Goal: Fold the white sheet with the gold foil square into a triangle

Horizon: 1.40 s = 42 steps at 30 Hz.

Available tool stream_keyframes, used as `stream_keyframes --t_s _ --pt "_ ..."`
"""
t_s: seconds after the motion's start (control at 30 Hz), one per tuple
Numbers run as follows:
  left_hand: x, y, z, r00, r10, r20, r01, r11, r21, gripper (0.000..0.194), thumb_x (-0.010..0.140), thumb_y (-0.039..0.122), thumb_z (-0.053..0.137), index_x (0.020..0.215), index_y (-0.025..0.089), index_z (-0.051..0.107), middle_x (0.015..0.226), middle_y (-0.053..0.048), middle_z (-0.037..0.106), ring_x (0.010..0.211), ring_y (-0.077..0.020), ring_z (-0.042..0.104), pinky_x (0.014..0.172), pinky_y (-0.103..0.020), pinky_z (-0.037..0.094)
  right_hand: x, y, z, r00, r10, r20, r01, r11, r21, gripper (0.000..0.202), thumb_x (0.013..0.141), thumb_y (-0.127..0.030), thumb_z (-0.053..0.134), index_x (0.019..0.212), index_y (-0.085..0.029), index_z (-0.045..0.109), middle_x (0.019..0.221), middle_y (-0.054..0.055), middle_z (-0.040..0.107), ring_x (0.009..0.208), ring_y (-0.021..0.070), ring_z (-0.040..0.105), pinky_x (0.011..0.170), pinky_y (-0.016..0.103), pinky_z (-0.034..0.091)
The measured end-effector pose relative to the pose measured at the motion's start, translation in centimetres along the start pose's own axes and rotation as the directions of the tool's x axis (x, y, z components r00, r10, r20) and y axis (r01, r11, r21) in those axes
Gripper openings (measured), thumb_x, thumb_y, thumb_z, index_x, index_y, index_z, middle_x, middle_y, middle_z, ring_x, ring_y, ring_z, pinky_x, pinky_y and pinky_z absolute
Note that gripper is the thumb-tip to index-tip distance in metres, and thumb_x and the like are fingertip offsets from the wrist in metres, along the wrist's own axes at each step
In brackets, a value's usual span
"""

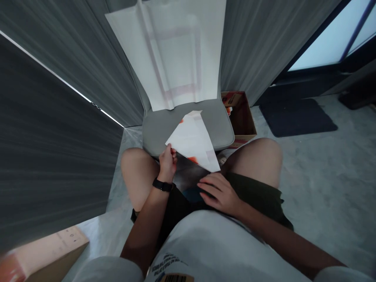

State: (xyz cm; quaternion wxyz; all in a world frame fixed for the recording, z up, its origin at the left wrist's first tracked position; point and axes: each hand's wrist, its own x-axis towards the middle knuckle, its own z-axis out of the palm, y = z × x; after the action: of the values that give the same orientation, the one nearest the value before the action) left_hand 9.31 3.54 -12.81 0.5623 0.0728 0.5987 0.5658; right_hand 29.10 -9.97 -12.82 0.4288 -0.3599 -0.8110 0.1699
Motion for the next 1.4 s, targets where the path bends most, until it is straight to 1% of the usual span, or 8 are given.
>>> stream_keyframes --t_s 0.1,0.17,0.23,0.33,0.5,0.77,1.03,1.4 --pt "-0.9 -0.9 0.1 0.999 -0.045 0.027 0.047 0.996 -0.074 0.028 0.086 0.029 0.080 0.074 0.016 0.057 0.061 0.005 0.056 0.045 -0.0027 0.040 0.040 -0.014 0.019 -0.5 -1.1 2.5 0.879 0.474 0.049 -0.462 0.824 0.328 0.021 0.096 -0.031 0.069 0.114 -0.025 0.078 0.098 0.006 0.078 0.088 0.0179 0.072 0.081 0.033 0.060" --pt "-1.6 -1.6 0.1 0.996 -0.052 0.073 0.060 0.993 -0.106 0.025 0.086 0.026 0.079 0.075 0.016 0.059 0.065 0.004 0.059 0.047 -0.0028 0.043 0.040 -0.014 0.021 0.3 -0.3 4.6 0.592 0.781 0.198 -0.723 0.405 0.560 0.029 0.088 -0.046 0.077 0.106 -0.023 0.078 0.087 0.004 0.077 0.076 0.0159 0.071 0.066 0.026 0.058" --pt "-2.4 -2.2 0.1 0.994 -0.059 0.097 0.070 0.991 -0.118 0.024 0.087 0.024 0.077 0.075 0.015 0.059 0.066 0.003 0.060 0.048 -0.0028 0.044 0.041 -0.014 0.022 2.0 1.2 6.2 0.304 0.894 0.330 -0.707 -0.021 0.707 0.041 0.080 -0.055 0.083 0.099 -0.020 0.076 0.087 0.004 0.077 0.072 0.0147 0.071 0.059 0.023 0.054" --pt "-3.1 -2.8 -0.2 0.992 -0.077 0.104 0.087 0.992 -0.089 0.026 0.087 0.026 0.078 0.073 0.016 0.059 0.065 0.003 0.059 0.047 -0.0029 0.041 0.041 -0.015 0.022 4.7 2.9 7.2 0.181 0.921 0.344 -0.498 -0.216 0.840 0.042 0.070 -0.052 0.091 0.090 -0.019 0.073 0.085 0.003 0.077 0.069 0.0119 0.070 0.058 0.019 0.052" --pt "-3.4 -3.0 -0.9 0.994 -0.053 0.096 0.058 0.997 -0.053 0.032 0.083 0.032 0.083 0.070 0.015 0.060 0.063 0.003 0.058 0.047 -0.0035 0.040 0.042 -0.016 0.021 6.9 3.4 6.6 0.118 0.966 0.228 -0.412 -0.162 0.897 0.036 0.071 -0.045 0.091 0.078 -0.018 0.068 0.074 0.001 0.075 0.063 0.0103 0.067 0.056 0.018 0.051" --pt "-3.7 -3.9 -0.9 0.976 0.033 0.215 -0.054 0.994 0.094 0.048 0.076 0.057 0.086 0.067 0.015 0.064 0.063 0.002 0.060 0.051 -0.0059 0.048 0.048 -0.019 0.032 7.6 3.7 6.7 0.170 0.953 0.249 -0.454 -0.149 0.879 0.025 0.080 -0.038 0.086 0.080 -0.017 0.072 0.079 0.006 0.080 0.067 0.0126 0.072 0.060 0.020 0.057" --pt "-3.4 -4.4 -0.5 0.972 0.002 0.234 -0.035 0.990 0.134 0.049 0.079 0.053 0.085 0.060 0.016 0.058 0.056 0.004 0.053 0.049 -0.0061 0.044 0.048 -0.019 0.031 7.0 4.4 6.9 0.301 0.916 0.266 -0.520 -0.076 0.851 0.037 0.089 -0.052 0.077 0.082 -0.017 0.070 0.079 0.007 0.079 0.071 0.0160 0.076 0.065 0.024 0.059" --pt "-3.3 -4.0 -0.4 0.991 -0.013 0.135 0.000 0.995 0.098 0.044 0.077 0.047 0.082 0.060 0.017 0.055 0.056 0.005 0.052 0.045 -0.0049 0.037 0.042 -0.020 0.020 6.7 5.3 5.6 0.200 0.978 0.060 -0.486 0.046 0.873 0.033 0.087 -0.048 0.076 0.080 -0.017 0.069 0.076 0.007 0.079 0.067 0.0166 0.075 0.059 0.023 0.057"
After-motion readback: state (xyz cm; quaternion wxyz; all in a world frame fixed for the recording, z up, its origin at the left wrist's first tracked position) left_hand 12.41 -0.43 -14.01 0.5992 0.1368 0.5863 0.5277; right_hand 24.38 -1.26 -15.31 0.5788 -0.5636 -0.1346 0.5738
